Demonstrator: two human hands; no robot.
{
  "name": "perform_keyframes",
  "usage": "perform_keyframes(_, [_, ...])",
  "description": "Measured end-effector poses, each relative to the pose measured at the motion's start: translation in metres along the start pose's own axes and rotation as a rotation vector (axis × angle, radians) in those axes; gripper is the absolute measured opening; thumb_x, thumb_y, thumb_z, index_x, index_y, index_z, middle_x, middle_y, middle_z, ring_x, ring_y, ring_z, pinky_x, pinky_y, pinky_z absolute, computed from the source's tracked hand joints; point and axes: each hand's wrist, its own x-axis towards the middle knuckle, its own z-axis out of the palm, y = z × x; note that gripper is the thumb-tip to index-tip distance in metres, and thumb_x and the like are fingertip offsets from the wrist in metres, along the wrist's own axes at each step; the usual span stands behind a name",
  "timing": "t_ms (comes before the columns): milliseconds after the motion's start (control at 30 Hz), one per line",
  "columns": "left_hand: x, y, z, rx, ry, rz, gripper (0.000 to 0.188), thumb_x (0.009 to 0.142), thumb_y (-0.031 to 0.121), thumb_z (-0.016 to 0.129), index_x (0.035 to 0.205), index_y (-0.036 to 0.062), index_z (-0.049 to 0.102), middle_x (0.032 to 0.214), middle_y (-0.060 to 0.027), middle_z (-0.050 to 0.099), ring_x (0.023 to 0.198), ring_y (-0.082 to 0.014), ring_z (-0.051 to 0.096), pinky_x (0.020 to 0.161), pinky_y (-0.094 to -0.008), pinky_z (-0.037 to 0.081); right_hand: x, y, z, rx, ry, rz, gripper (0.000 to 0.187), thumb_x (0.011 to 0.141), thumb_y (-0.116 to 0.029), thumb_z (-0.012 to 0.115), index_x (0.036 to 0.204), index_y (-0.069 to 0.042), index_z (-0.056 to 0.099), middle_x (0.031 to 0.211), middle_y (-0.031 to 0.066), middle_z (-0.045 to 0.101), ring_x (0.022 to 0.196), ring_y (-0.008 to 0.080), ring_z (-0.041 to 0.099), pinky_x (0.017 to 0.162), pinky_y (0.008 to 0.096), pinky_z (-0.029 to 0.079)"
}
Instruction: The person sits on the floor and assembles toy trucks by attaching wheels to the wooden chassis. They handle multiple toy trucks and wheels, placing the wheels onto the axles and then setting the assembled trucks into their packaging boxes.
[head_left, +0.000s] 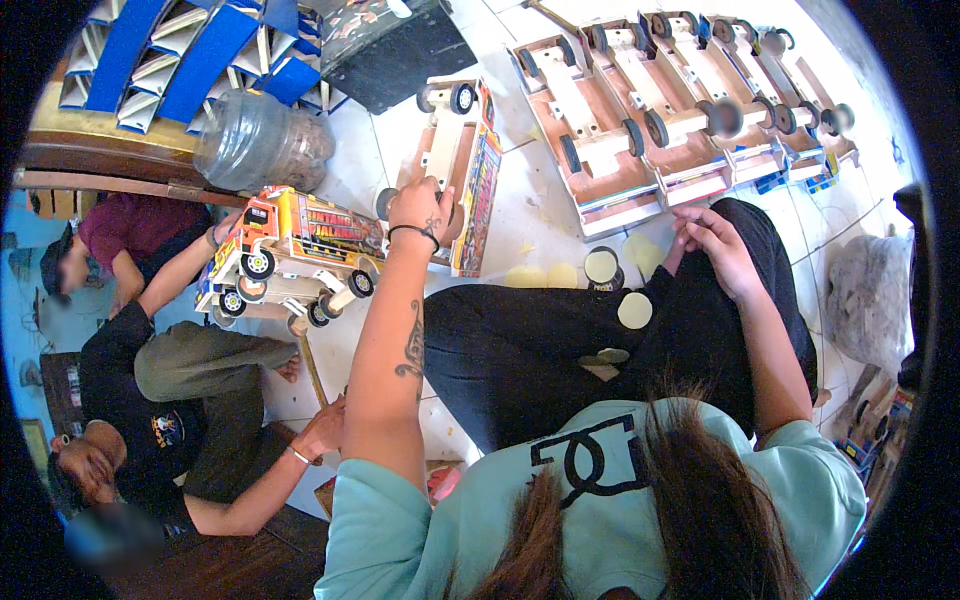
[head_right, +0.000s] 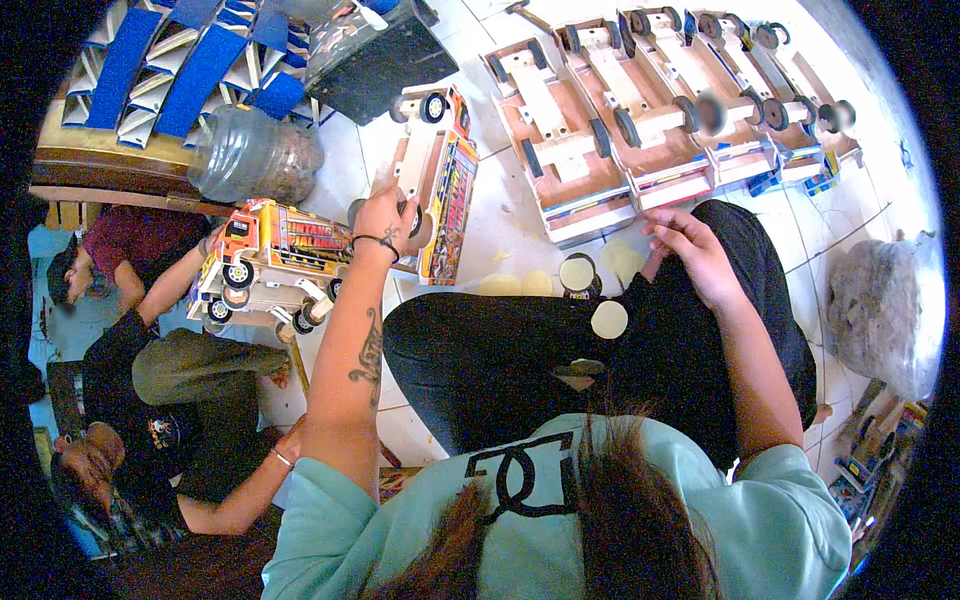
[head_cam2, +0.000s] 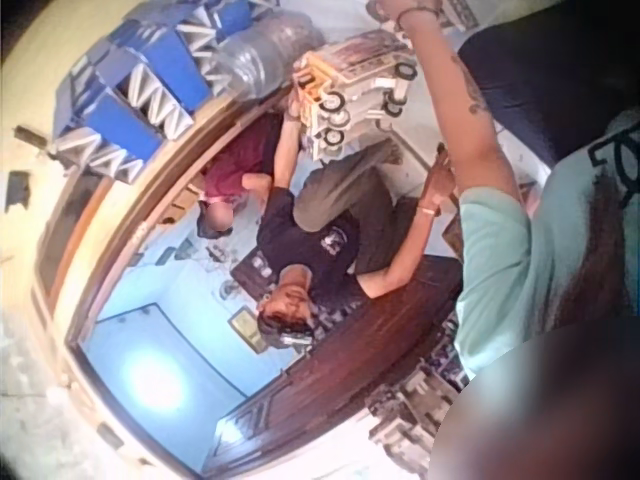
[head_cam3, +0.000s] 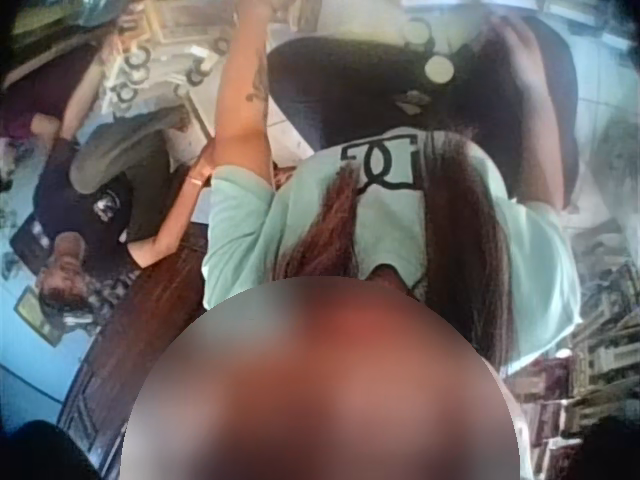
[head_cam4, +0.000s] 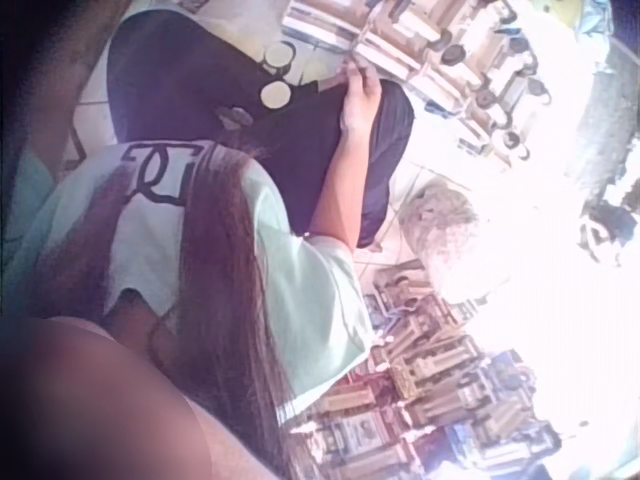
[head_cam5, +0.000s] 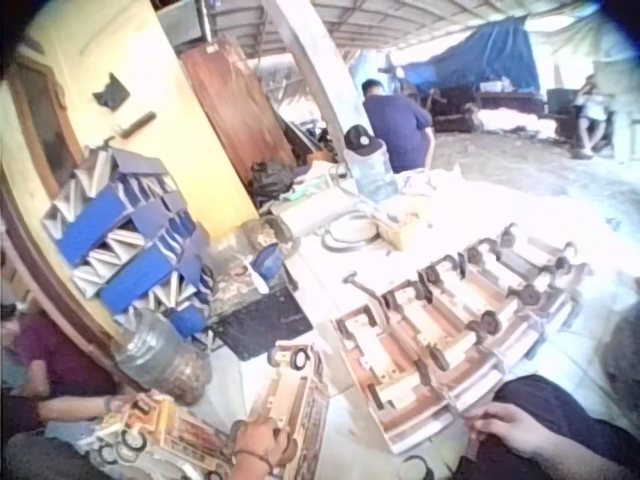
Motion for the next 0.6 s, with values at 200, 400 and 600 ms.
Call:
perform_keyframes(200, [-0.002,-0.003,0.005,0.055,0.084,0.07,0.033,0.09,0.033,0.054,0.083,0.0022,0.065,0.085,-0.0169,0.066,0.082,-0.0336,0.063,0.075,-0.0447,0.048,0.001,0.0,0.001,0.015,0.002,0.012,0.031,0.092,-0.015,0.052,0.119,0.001,0.056,0.101,0.0066,0.062,0.088,0.0133,0.055,0.084,0.0268,0.044])
perform_keyframes(400, [-0.002,0.001,0.003,0.121,0.091,0.046,0.034,0.09,0.035,0.051,0.083,0.0044,0.066,0.085,-0.0155,0.067,0.08,-0.0314,0.064,0.078,-0.0437,0.043,0.0,-0.002,0.004,-0.013,-0.016,0.009,0.032,0.092,-0.015,0.052,0.12,0.001,0.056,0.101,0.0064,0.062,0.088,0.013,0.054,0.085,0.0265,0.044])
perform_keyframes(600, [-0.01,-0.004,-0.005,0.052,0.091,0.161,0.043,0.081,0.047,0.06,0.083,0.0044,0.067,0.091,-0.0154,0.066,0.089,-0.0297,0.063,0.086,-0.0436,0.04,0.0,-0.002,0.003,-0.029,0.002,0.034,0.031,0.093,-0.015,0.052,0.12,0.0,0.057,0.102,0.0058,0.062,0.089,0.0124,0.054,0.086,0.0259,0.043])
